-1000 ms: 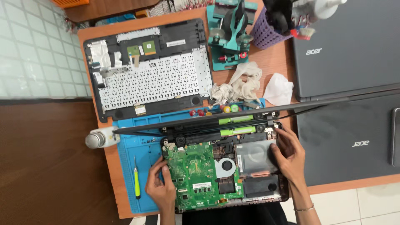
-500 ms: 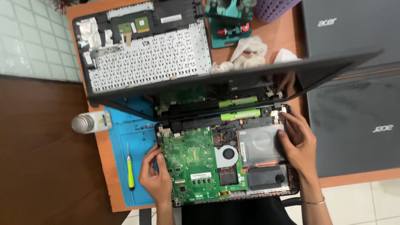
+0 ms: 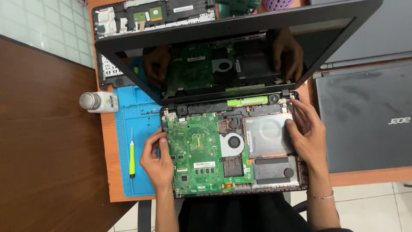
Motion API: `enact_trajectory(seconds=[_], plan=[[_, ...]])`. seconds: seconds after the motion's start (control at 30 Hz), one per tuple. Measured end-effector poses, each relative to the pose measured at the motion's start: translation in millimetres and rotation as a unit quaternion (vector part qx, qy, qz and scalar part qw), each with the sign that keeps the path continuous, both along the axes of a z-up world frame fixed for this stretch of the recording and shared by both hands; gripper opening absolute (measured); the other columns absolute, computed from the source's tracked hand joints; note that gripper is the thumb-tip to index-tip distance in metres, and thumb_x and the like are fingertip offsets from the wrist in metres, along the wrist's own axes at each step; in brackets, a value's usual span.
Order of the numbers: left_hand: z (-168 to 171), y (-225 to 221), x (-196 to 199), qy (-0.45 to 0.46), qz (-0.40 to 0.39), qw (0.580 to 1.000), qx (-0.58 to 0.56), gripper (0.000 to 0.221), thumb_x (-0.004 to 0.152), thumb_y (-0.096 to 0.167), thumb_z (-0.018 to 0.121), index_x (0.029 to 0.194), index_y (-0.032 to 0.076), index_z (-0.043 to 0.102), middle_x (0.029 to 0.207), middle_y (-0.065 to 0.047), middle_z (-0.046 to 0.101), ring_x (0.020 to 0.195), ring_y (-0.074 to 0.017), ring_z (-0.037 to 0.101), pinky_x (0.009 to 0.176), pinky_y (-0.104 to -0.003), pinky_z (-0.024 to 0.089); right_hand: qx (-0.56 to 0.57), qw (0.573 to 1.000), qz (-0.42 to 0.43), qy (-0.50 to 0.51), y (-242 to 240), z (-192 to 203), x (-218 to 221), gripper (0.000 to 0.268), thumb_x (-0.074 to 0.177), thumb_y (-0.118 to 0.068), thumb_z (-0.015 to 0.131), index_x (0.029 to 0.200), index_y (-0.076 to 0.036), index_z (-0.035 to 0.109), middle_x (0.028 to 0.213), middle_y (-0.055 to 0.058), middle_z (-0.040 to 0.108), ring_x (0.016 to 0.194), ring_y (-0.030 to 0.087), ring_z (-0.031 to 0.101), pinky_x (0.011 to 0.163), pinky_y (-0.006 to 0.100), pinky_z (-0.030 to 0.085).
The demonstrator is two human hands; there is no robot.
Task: The person works on the internal components of an open laptop, using a small screwdriver to loosen and tighten screws on the motherboard and around a fan. By hand, they also manipulate several small internal ribbon cables and wires, gently adjusting their placement within the laptop chassis.
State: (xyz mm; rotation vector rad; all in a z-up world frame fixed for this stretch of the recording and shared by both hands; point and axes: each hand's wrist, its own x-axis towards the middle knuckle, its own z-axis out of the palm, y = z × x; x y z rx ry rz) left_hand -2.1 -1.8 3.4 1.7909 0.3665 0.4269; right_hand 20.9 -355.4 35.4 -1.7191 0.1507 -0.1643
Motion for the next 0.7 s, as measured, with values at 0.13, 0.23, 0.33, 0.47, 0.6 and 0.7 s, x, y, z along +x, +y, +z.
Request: enact_trajectory(seconds=[0.13, 0.23, 0.33, 0.47, 0.6, 0.7], plan=[[-1.9, 0.1, 1.8, 0.015, 0.0, 1.0, 0.005, 0.014, 0.1, 0.001, 0.061, 0.111, -0.004, 0.069, 0.124, -0.016, 0.071, 0.105, -0.0183, 0.068, 0.094, -0.03, 0.055, -0.005, 1.0, 0.005, -0.011, -0.6, 2.4, 1.0, 0.047, 0.093, 0.012, 0.056, 0.14, 0.006, 0.054, 0.159, 0.018, 0.043, 0.148, 0.028, 0.047, 0.125, 0.038, 0.038], [3.9, 0.2, 1.7, 0.003, -0.02, 1.0, 0.005, 0.015, 0.1, 0.001, 0.061, 0.112, -0.004, 0.069, 0.127, -0.018, 0.069, 0.11, -0.0171, 0.068, 0.096, -0.029, 0.055, -0.055, 0.998, 0.014, -0.02, 3.9, 14.3, -1.0, 0.047, 0.093, 0.012, 0.057, 0.139, 0.005, 0.055, 0.158, 0.019, 0.044, 0.149, 0.028, 0.046, 0.125, 0.039, 0.039], [19.0, -2.7, 0.2, 0.033, -0.022, 0.999, -0.014, 0.019, 0.1, 0.004, 0.06, 0.116, 0.001, 0.067, 0.13, -0.013, 0.069, 0.112, -0.0193, 0.069, 0.097, -0.033, 0.056, -0.136, 0.99, -0.009, 0.035, 8.1, 32.5, -2.3, 0.047, 0.09, 0.004, 0.063, 0.136, -0.003, 0.058, 0.159, 0.016, 0.044, 0.139, 0.028, 0.055, 0.112, 0.038, 0.051], [42.5, -17.0, -11.6, -0.036, -0.069, 0.95, 0.302, 0.019, 0.096, 0.007, 0.067, 0.114, 0.007, 0.072, 0.131, -0.011, 0.064, 0.124, -0.0301, 0.06, 0.106, -0.044, 0.048, -0.353, 0.932, 0.015, -0.082, 15.4, 50.3, -16.3, 0.049, 0.084, -0.001, 0.075, 0.132, -0.005, 0.064, 0.151, 0.019, 0.053, 0.136, 0.038, 0.056, 0.11, 0.046, 0.048], [53.4, -39.7, -8.6, -0.079, -0.181, 0.909, 0.366, 0.02, 0.093, 0.014, 0.072, 0.113, 0.013, 0.073, 0.124, -0.006, 0.064, 0.125, -0.0279, 0.058, 0.113, -0.049, 0.04, -0.366, 0.922, 0.096, -0.077, 28.8, 51.1, -24.7, 0.039, 0.081, -0.011, 0.08, 0.12, -0.009, 0.071, 0.14, 0.011, 0.061, 0.132, 0.034, 0.06, 0.108, 0.045, 0.052], [56.1, -54.8, 1.6, -0.091, -0.232, 0.896, 0.368, 0.021, 0.092, 0.014, 0.073, 0.114, 0.014, 0.073, 0.124, -0.007, 0.063, 0.127, -0.0279, 0.057, 0.117, -0.052, 0.035, -0.326, 0.927, 0.177, -0.055, 38.2, 48.1, -25.3, 0.032, 0.078, -0.016, 0.082, 0.108, -0.01, 0.075, 0.14, 0.01, 0.06, 0.136, 0.032, 0.056, 0.111, 0.043, 0.05]])
